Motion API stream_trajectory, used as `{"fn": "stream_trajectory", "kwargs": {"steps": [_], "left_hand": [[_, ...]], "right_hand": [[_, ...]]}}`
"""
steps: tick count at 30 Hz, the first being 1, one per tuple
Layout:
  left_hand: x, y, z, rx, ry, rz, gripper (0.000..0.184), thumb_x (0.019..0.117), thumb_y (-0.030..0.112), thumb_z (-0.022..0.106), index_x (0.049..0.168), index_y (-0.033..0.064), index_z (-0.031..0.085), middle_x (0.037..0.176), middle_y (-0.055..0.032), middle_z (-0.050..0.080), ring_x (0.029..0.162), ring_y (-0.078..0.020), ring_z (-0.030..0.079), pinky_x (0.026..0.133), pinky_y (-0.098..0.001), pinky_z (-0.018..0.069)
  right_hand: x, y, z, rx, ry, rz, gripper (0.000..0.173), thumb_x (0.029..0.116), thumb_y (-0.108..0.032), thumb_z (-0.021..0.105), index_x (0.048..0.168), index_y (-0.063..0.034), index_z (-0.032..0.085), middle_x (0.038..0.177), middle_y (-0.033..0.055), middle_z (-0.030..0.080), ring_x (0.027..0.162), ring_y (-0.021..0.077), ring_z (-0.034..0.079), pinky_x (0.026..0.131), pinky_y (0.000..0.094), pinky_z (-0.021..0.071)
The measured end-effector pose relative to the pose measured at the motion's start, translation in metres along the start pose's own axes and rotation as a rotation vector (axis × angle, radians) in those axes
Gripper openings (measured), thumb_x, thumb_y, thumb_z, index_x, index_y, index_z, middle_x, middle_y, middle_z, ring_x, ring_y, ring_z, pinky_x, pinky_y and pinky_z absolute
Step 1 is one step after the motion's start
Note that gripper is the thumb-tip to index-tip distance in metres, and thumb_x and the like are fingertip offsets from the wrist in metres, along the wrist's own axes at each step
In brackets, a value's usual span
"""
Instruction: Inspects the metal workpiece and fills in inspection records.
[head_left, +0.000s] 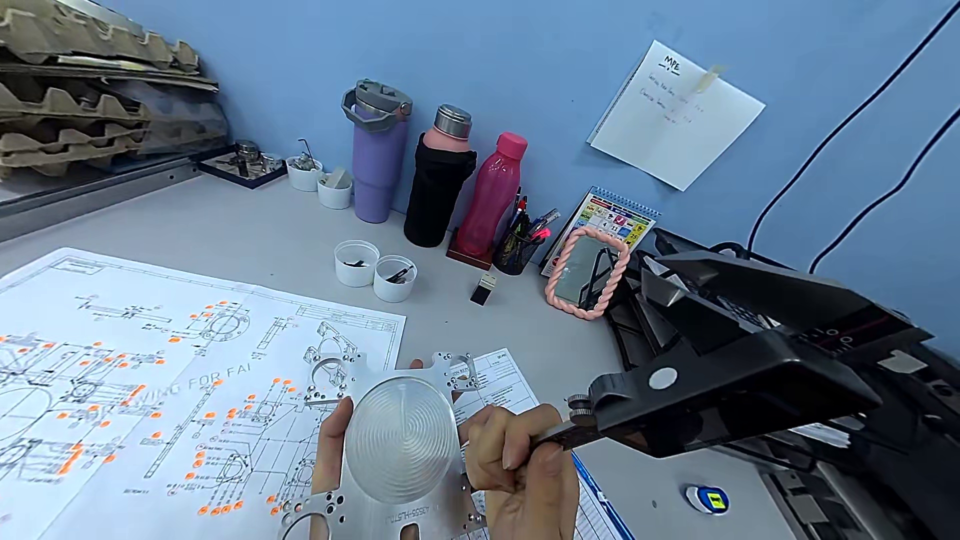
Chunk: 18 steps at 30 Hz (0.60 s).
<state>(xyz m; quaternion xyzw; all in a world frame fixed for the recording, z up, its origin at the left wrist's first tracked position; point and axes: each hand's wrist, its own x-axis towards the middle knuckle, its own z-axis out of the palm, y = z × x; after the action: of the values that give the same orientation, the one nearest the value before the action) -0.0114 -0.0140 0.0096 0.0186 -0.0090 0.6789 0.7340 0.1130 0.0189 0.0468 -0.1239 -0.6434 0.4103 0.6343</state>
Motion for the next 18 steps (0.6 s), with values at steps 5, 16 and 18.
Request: {"fn": "stream_trajectory", "kwargs": {"steps": [5, 16, 18], "left_hand": [[0.002, 0.001, 0.001, -0.025, 0.0, -0.013, 0.05, 0.1, 0.051, 0.052, 0.113, 0.0062, 0.071, 0.111, -0.0178, 0.074, 0.106, -0.0262, 0.073, 0.089, -0.0447, 0.0613], [0.007, 0.003, -0.002, -0.164, -0.151, -0.18, 0.064, 0.0941, 0.053, 0.06, 0.135, 0.0028, 0.06, 0.132, -0.0269, 0.063, 0.124, -0.0429, 0.062, 0.099, -0.0598, 0.0536], [0.006, 0.003, -0.003, -0.156, -0.125, -0.175, 0.061, 0.0938, 0.051, 0.063, 0.13, 0.002, 0.063, 0.128, -0.0266, 0.065, 0.12, -0.0403, 0.065, 0.096, -0.0574, 0.0564]], "right_hand": [[0.0, 0.0, -0.002, 0.079, -0.001, 0.034, 0.039, 0.1081, -0.05, 0.037, 0.092, -0.0183, 0.053, 0.067, -0.0114, 0.045, 0.057, -0.0066, 0.042, 0.058, 0.011, 0.0397], [0.054, -0.073, -0.002, 0.355, 0.048, 0.172, 0.048, 0.0906, -0.065, 0.06, 0.083, -0.0176, 0.066, 0.064, -0.0111, 0.053, 0.055, -0.003, 0.05, 0.049, 0.013, 0.0401], [0.059, -0.079, -0.001, 0.354, 0.044, 0.192, 0.059, 0.0893, -0.073, 0.052, 0.078, -0.0168, 0.063, 0.06, -0.0107, 0.05, 0.05, -0.002, 0.049, 0.047, 0.0138, 0.0394]]}}
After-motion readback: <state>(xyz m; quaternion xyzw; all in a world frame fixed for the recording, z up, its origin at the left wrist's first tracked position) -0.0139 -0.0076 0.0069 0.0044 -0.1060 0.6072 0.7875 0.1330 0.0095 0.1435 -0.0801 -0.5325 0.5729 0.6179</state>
